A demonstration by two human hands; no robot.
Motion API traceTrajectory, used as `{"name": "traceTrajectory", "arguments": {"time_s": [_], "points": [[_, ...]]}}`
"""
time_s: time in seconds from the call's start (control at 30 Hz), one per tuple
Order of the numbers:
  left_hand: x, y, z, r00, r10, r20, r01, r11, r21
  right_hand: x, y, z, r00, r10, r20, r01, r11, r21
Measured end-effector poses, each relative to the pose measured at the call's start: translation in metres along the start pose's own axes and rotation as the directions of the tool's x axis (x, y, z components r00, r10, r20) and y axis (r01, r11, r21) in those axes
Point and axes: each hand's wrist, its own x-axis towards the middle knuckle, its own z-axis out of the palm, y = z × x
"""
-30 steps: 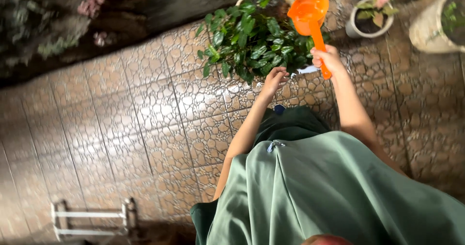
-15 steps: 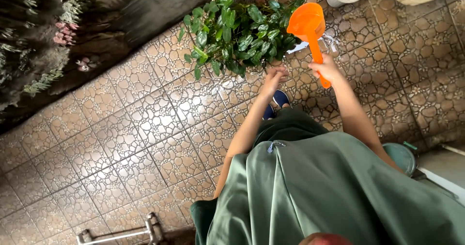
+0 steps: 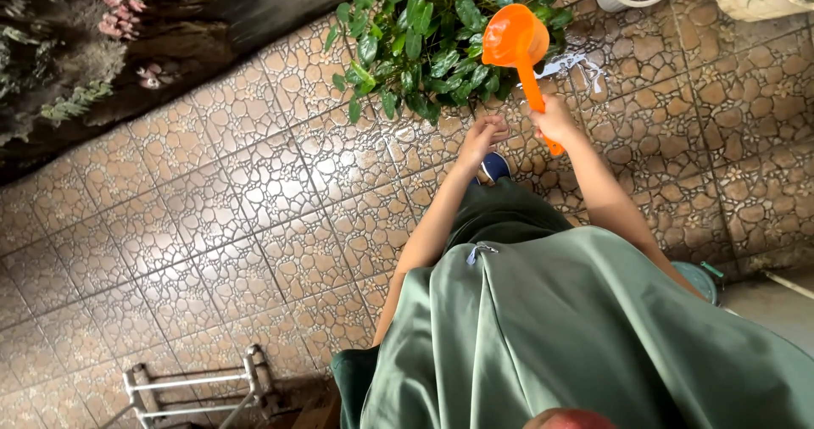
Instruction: Watering several potted plants in a garden using a ladle and a bucket of water.
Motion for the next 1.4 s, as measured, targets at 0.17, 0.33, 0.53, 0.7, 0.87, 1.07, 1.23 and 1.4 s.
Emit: {"name": "traceTrajectory", "arguments": {"time_s": [0.17,0.33,0.53,0.7,0.87,1.07,1.23,1.4], "points": [[0.004,-0.016,-0.010,1.000,0.016,-0.017,-0.016,1.000,-0.018,0.007,0.005,0.009,0.998,-0.006,0.056,0.007,1.000,-0.026],[-0.002,-0.010,-0.008,0.999,0.006,-0.042,-0.006,1.000,-0.008,0.015,0.028,0.006,0.999,0.030,0.037,-0.030,0.999,0.013],[0.004,-0.025,-0.004,0.999,-0.023,-0.036,0.023,1.000,-0.011,0.005,0.035,-0.011,0.997,0.054,-0.057,-0.055,0.998,-0.006],[0.019,-0.038,0.001,0.999,-0.043,-0.013,0.043,0.999,-0.006,0.026,0.089,-0.045,0.998,0.041,-0.042,-0.025,0.941,0.337],[0.026,-0.025,0.018,0.998,-0.066,0.002,0.066,0.998,-0.005,0.004,0.069,-0.084,0.995,0.103,-0.008,-0.082,0.833,0.548],[0.077,-0.042,0.037,1.000,-0.029,0.007,0.030,0.993,-0.118,0.015,0.096,-0.135,0.997,0.062,0.053,-0.082,0.720,0.690],[0.132,-0.055,0.070,0.988,-0.112,-0.109,0.078,0.957,-0.279,0.052,0.135,-0.186,0.988,0.091,0.125,-0.152,0.720,0.677],[0.196,-0.068,0.107,0.985,-0.104,-0.138,0.020,0.861,-0.508,0.084,0.147,-0.230,0.972,0.087,0.220,-0.204,0.778,0.594]]}}
